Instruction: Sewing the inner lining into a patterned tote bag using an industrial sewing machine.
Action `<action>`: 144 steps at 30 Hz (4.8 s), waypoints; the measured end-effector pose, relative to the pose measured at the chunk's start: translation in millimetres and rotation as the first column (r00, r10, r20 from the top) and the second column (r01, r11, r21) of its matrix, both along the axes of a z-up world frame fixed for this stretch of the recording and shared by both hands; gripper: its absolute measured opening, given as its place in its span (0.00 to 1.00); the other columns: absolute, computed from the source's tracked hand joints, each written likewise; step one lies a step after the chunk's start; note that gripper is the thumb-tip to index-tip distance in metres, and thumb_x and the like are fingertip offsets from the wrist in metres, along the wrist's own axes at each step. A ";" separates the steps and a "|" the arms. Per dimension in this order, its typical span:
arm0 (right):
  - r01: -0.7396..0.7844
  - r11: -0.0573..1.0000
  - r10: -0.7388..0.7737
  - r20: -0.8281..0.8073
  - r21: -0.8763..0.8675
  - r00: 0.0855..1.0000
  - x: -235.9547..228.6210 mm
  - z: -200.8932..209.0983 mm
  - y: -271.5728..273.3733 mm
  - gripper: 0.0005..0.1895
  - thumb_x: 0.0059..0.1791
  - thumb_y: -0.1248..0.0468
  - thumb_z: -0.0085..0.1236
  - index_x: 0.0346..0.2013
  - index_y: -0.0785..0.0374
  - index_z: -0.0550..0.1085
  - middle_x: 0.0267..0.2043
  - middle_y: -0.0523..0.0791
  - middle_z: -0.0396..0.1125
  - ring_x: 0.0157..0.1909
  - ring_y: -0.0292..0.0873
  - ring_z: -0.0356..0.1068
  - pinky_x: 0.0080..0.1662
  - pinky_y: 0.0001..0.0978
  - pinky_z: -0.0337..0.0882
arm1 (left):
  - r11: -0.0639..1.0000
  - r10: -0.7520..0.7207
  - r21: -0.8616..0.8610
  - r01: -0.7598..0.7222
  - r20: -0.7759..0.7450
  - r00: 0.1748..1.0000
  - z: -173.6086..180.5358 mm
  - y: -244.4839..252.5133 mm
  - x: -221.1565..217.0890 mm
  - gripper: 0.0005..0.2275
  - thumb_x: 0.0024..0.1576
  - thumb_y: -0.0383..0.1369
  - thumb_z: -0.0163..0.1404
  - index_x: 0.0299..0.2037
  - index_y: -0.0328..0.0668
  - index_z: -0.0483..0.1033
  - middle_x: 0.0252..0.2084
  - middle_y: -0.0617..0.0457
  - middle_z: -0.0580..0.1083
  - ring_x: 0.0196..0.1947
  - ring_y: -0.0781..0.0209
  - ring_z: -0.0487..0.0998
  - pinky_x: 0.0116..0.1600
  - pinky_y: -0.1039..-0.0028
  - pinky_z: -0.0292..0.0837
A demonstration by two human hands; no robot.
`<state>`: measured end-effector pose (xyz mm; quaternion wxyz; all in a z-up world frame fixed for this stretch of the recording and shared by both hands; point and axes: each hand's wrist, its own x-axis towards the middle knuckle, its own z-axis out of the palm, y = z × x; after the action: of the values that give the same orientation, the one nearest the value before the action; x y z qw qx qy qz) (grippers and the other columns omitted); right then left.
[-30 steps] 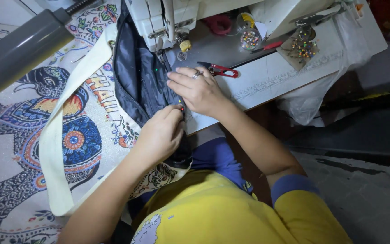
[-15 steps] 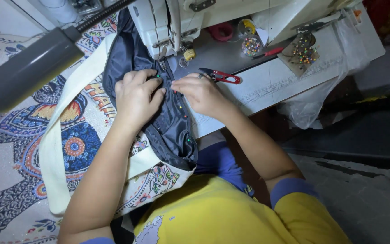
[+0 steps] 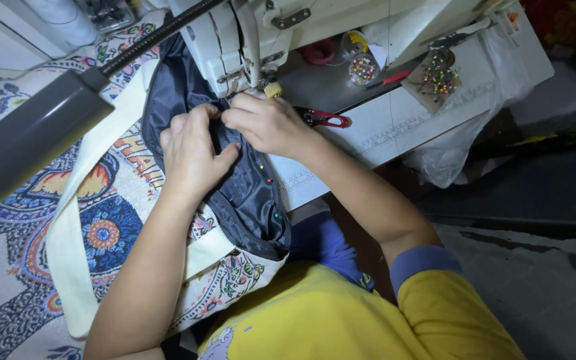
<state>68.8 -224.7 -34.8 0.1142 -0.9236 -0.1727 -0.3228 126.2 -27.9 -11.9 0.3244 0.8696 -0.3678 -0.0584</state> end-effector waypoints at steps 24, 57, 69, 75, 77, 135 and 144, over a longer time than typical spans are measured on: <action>0.162 0.964 -0.133 0.146 -0.209 0.980 -74.7 26.4 -20.0 0.12 0.52 0.65 0.49 0.46 0.55 0.79 0.43 0.47 0.69 0.39 0.50 0.69 0.36 0.41 0.69 | 0.996 -0.090 0.022 0.087 0.224 0.970 -8.5 0.4 -0.2 0.13 0.57 0.42 0.57 0.51 0.57 0.83 0.52 0.54 0.69 0.55 0.49 0.66 0.49 0.59 0.55; -0.011 1.000 0.009 -0.065 -0.027 0.998 -66.6 18.6 20.0 0.13 0.52 0.73 0.48 0.40 0.64 0.81 0.48 0.45 0.76 0.47 0.46 0.73 0.45 0.40 0.64 | 0.971 -0.083 0.224 0.084 -0.013 0.996 20.1 -18.0 34.2 0.33 0.51 0.49 0.52 0.68 0.52 0.61 0.54 0.47 0.74 0.60 0.43 0.61 0.51 0.53 0.49; 0.013 1.000 -0.012 -0.085 0.008 0.996 -58.9 12.7 18.6 0.12 0.51 0.72 0.50 0.41 0.62 0.81 0.48 0.44 0.76 0.48 0.45 0.73 0.48 0.40 0.64 | 0.976 -0.120 0.200 0.091 0.135 0.984 -0.6 -21.0 54.1 0.24 0.53 0.51 0.48 0.57 0.52 0.76 0.67 0.59 0.70 0.59 0.42 0.60 0.48 0.51 0.48; 0.032 0.999 -0.030 -0.102 0.020 0.994 -52.8 7.5 15.8 0.12 0.52 0.71 0.51 0.42 0.60 0.82 0.50 0.42 0.76 0.48 0.44 0.73 0.46 0.39 0.64 | 0.969 -0.120 0.227 0.094 0.103 0.987 3.4 -23.1 60.2 0.26 0.54 0.51 0.48 0.62 0.55 0.73 0.69 0.59 0.67 0.60 0.41 0.58 0.49 0.50 0.48; 0.021 0.999 -0.017 -0.096 0.038 0.995 -49.7 7.4 13.7 0.12 0.52 0.72 0.51 0.43 0.62 0.82 0.50 0.44 0.77 0.47 0.45 0.73 0.44 0.40 0.65 | 0.965 -0.113 0.245 0.091 0.074 0.991 8.3 -25.5 61.7 0.27 0.54 0.51 0.45 0.64 0.58 0.71 0.71 0.60 0.65 0.60 0.40 0.57 0.49 0.51 0.47; 0.362 0.761 -0.343 0.140 -0.539 0.929 -0.3 19.1 29.7 0.06 0.45 0.67 0.53 0.26 0.51 0.70 0.28 0.40 0.62 0.27 0.40 0.64 0.29 0.32 0.65 | 0.979 -0.136 0.158 0.128 0.036 0.990 2.6 -23.5 68.9 0.26 0.52 0.48 0.54 0.60 0.50 0.74 0.67 0.59 0.68 0.63 0.44 0.57 0.52 0.48 0.64; 0.515 0.721 -0.556 0.056 -0.464 0.829 -54.6 19.6 -50.4 0.07 0.42 0.67 0.57 0.22 0.51 0.71 0.25 0.42 0.58 0.24 0.46 0.64 0.25 0.38 0.64 | 0.992 -0.112 0.064 0.113 -0.007 0.994 8.9 -20.0 61.1 0.23 0.52 0.43 0.58 0.57 0.45 0.77 0.66 0.53 0.70 0.64 0.41 0.58 0.64 0.38 0.36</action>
<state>14.2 -275.1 -15.2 -0.1987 -0.9467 0.0352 -0.2509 187.3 -47.9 -3.0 0.2931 0.8573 -0.4137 -0.0897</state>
